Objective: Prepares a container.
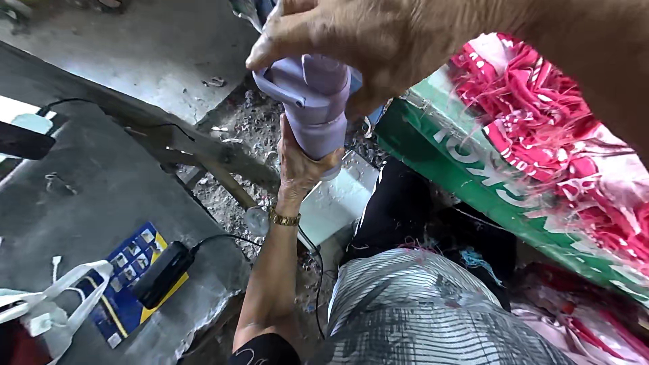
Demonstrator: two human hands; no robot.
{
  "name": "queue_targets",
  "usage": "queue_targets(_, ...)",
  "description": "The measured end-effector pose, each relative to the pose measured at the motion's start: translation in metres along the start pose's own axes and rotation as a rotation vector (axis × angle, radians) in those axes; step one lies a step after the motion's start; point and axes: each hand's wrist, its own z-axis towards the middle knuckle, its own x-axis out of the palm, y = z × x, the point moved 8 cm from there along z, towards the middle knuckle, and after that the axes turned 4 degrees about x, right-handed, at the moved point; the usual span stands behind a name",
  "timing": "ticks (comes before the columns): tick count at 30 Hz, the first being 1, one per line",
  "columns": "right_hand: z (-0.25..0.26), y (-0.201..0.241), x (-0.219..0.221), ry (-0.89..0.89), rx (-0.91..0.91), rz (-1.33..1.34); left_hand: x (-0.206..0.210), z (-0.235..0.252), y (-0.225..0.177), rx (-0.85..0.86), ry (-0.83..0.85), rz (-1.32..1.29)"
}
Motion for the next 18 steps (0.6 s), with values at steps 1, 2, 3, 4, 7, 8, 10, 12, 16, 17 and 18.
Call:
queue_targets(1,0.003,0.0,-0.001,-0.055,-0.041,-0.033,0.0,0.0,0.0,0.007,-0.004,0.007)
queue_targets(2,0.007,-0.003,0.001,-0.083,-0.008,-0.075,0.0,0.0,-0.001,0.012,-0.012,0.016)
queue_targets(3,0.011,-0.007,0.002,-0.07,0.096,-0.106,0.0,-0.001,-0.001,0.01,-0.018,0.02)
queue_targets(4,0.012,-0.009,0.004,-0.027,0.215,-0.117,0.0,-0.002,-0.002,-0.002,-0.019,0.022)
queue_targets(7,0.008,-0.013,0.004,-0.044,0.32,-0.034,-0.001,-0.013,-0.006,-0.05,0.075,0.061)
queue_targets(8,0.004,-0.015,0.005,-0.105,0.27,0.053,-0.002,-0.016,-0.007,-0.06,0.101,0.071)
queue_targets(10,0.001,-0.01,0.006,-0.089,0.152,0.081,-0.004,-0.019,-0.006,-0.072,0.103,0.069)
queue_targets(12,0.007,-0.006,0.003,-0.028,0.067,-0.07,-0.003,-0.018,-0.006,-0.07,0.092,0.038)
queue_targets(16,0.01,-0.006,0.005,0.029,0.295,-0.116,-0.003,-0.016,-0.011,-0.051,0.091,-0.001)
queue_targets(17,0.009,-0.007,0.004,0.004,0.274,-0.072,-0.003,-0.016,-0.01,-0.049,0.088,-0.009)
queue_targets(18,0.007,-0.006,0.003,0.006,0.232,-0.004,-0.004,-0.017,-0.009,-0.052,0.086,-0.026)
